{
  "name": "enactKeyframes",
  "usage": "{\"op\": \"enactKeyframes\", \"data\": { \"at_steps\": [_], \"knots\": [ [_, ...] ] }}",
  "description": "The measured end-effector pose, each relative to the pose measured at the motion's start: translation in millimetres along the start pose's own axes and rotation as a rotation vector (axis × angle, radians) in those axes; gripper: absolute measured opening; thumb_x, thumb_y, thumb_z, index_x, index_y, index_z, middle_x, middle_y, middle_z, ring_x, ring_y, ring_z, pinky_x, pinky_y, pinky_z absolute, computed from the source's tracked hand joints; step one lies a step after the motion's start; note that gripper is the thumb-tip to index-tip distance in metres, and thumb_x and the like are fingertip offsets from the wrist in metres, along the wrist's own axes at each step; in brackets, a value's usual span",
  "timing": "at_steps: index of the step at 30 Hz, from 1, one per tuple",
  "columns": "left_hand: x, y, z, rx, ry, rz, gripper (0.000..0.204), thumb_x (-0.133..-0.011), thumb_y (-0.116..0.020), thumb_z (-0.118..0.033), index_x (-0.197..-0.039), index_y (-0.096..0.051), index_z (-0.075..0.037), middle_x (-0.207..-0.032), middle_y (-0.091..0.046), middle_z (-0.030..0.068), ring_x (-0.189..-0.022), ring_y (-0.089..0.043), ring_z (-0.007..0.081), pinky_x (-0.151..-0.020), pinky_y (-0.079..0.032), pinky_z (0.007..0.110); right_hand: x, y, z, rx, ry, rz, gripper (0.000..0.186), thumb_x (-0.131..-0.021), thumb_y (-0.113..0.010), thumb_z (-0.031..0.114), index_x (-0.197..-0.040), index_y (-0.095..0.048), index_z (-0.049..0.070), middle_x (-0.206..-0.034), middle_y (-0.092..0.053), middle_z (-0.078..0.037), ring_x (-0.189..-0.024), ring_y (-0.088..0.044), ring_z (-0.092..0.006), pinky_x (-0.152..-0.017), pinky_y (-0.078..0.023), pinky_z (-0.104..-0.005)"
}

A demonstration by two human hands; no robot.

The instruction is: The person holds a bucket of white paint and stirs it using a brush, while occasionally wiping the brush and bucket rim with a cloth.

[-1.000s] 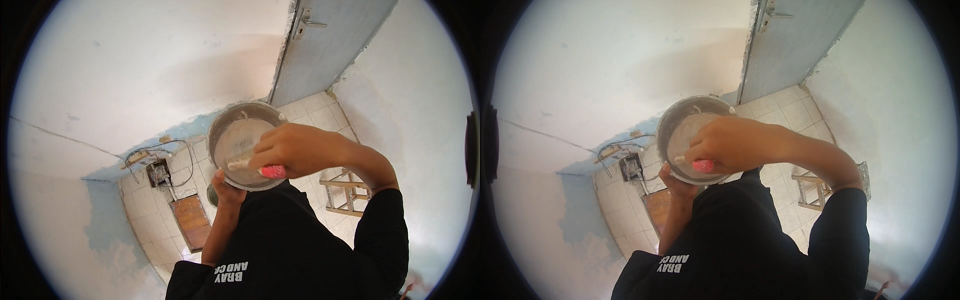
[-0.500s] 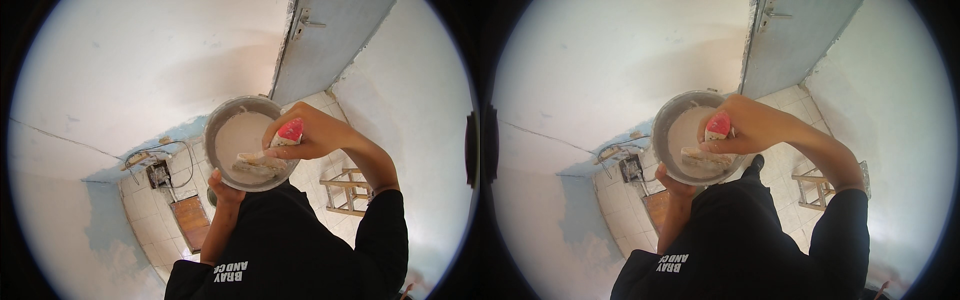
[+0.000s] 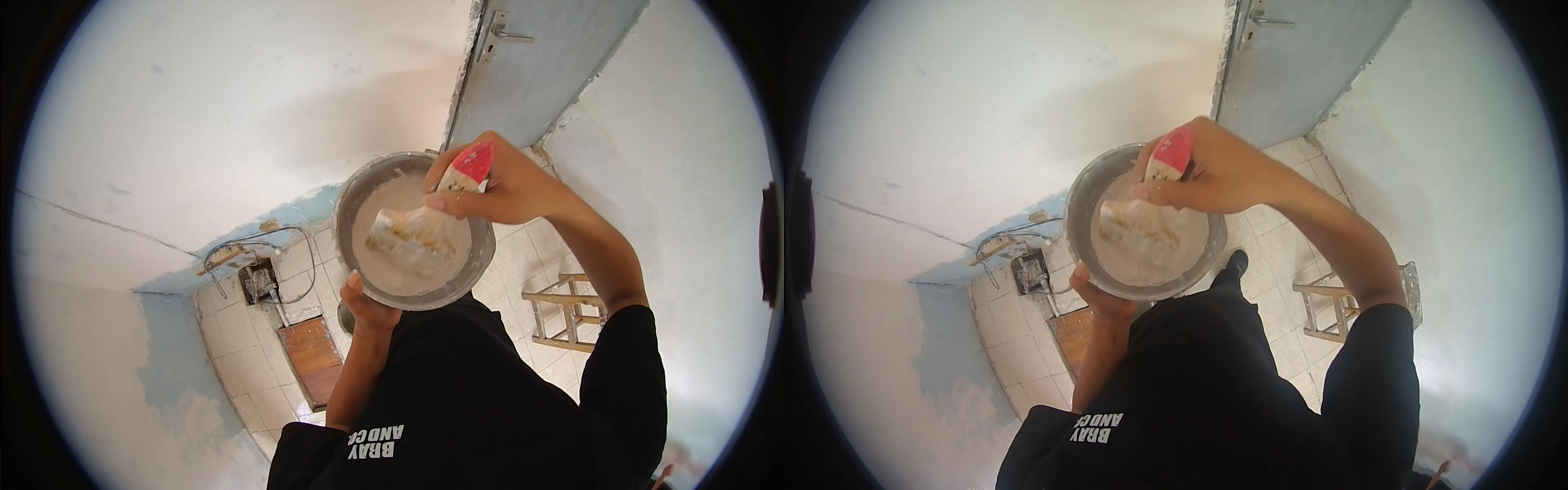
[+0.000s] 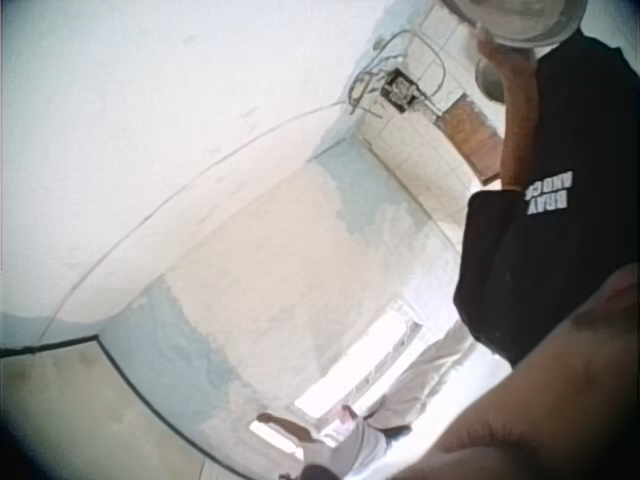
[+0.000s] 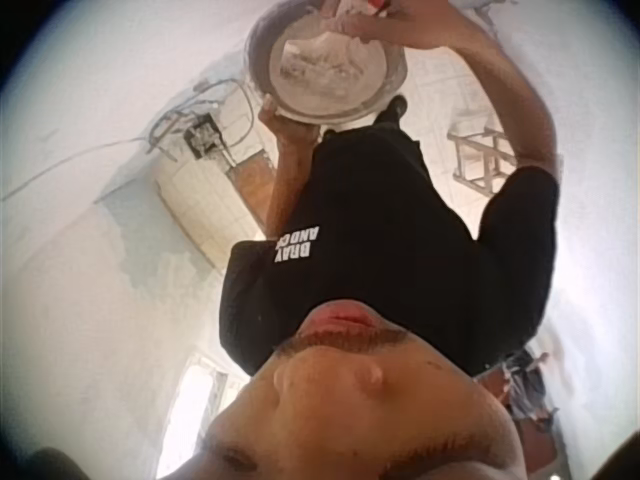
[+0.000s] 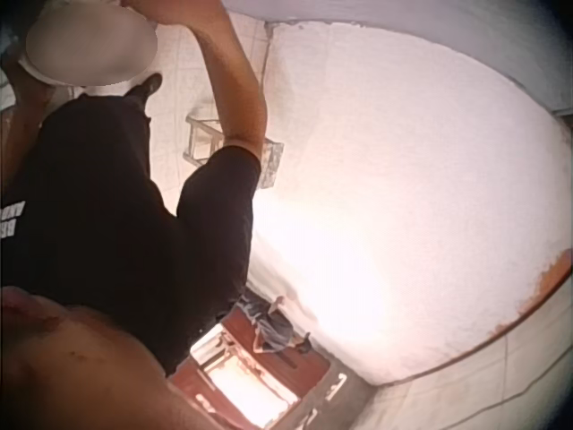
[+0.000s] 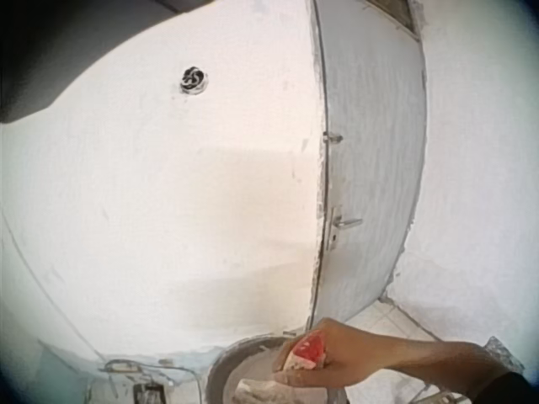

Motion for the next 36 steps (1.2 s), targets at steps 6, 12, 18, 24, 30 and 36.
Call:
{"op": "enactKeyframes", "data": {
  "at_steps": [6, 12, 18, 24, 30, 36],
  "knots": [
    [0.2, -22.6, -1.8, 0.100, 0.077, 0.105, 0.090, -0.072, -0.053, -0.060, -0.138, -0.032, -0.003, -0.135, -0.041, 0.0161, -0.122, -0.045, 0.0290, -0.098, -0.042, 0.039, -1.2, -21.9, -17.5, -0.041, -0.044, 0.076, 0.019, -0.083, -0.069, 0.021, -0.085, -0.066, 0.002, -0.063, -0.061, -0.002, -0.057, -0.053, -0.0072, -0.053, -0.043, -0.0224],
    [0.1, -24.4, -2.7, 0.171, 0.052, 0.122, 0.091, -0.071, -0.053, -0.059, -0.139, -0.031, -0.004, -0.136, -0.040, 0.0161, -0.123, -0.044, 0.0292, -0.099, -0.041, 0.040, -6.7, 5.4, -24.5, 0.150, -0.005, -0.015, 0.020, -0.084, -0.067, 0.023, -0.084, -0.066, 0.002, -0.063, -0.061, -0.002, -0.057, -0.054, -0.0080, -0.053, -0.044, -0.0228],
    [5.6, -7.0, -5.6, -0.038, -0.025, 0.134, 0.082, -0.080, -0.038, -0.063, -0.134, -0.039, -0.001, -0.130, -0.048, 0.0140, -0.117, -0.050, 0.0267, -0.095, -0.045, 0.038, -6.8, 28.2, -22.0, 0.286, -0.021, -0.083, 0.020, -0.084, -0.067, 0.022, -0.082, -0.065, 0.002, -0.063, -0.061, -0.003, -0.057, -0.055, -0.0093, -0.053, -0.043, -0.0243],
    [6.5, -8.2, -5.8, 0.114, -0.021, 0.122, 0.080, -0.080, -0.039, -0.062, -0.132, -0.040, -0.001, -0.128, -0.050, 0.0143, -0.116, -0.051, 0.0267, -0.093, -0.045, 0.038, 8.1, 27.7, 15.7, 0.346, 0.045, -0.124, 0.017, -0.083, -0.067, 0.019, -0.081, -0.065, 0.002, -0.066, -0.063, -0.006, -0.058, -0.058, -0.0137, -0.056, -0.046, -0.0257],
    [8.3, -9.3, -0.8, 0.176, 0.049, 0.107, 0.086, -0.072, -0.054, -0.055, -0.138, -0.033, -0.004, -0.134, -0.044, 0.0148, -0.120, -0.047, 0.0274, -0.097, -0.043, 0.038, 25.7, -12.8, 40.6, 0.578, 0.351, -0.107, 0.015, -0.078, -0.067, 0.015, -0.089, -0.064, 0.006, -0.078, -0.063, -0.006, -0.070, -0.062, -0.0215, -0.060, -0.050, -0.0309],
    [3.4, -9.2, 1.9, 0.172, 0.070, 0.056, 0.084, -0.071, -0.055, -0.054, -0.136, -0.036, -0.004, -0.130, -0.048, 0.0132, -0.117, -0.050, 0.0261, -0.095, -0.044, 0.038, 48.9, -79.4, 44.6, 0.810, 0.523, 0.086, 0.014, -0.072, -0.065, 0.011, -0.082, -0.055, 0.009, -0.072, -0.053, -0.003, -0.069, -0.058, -0.0181, -0.060, -0.050, -0.0295]
  ]
}}
Point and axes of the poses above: each hand's wrist, its own x-axis away from the middle knuckle, its own y-axis out of the back of the hand, z = x × y, the point moved 10 cm from there along -x, towards the middle knuckle
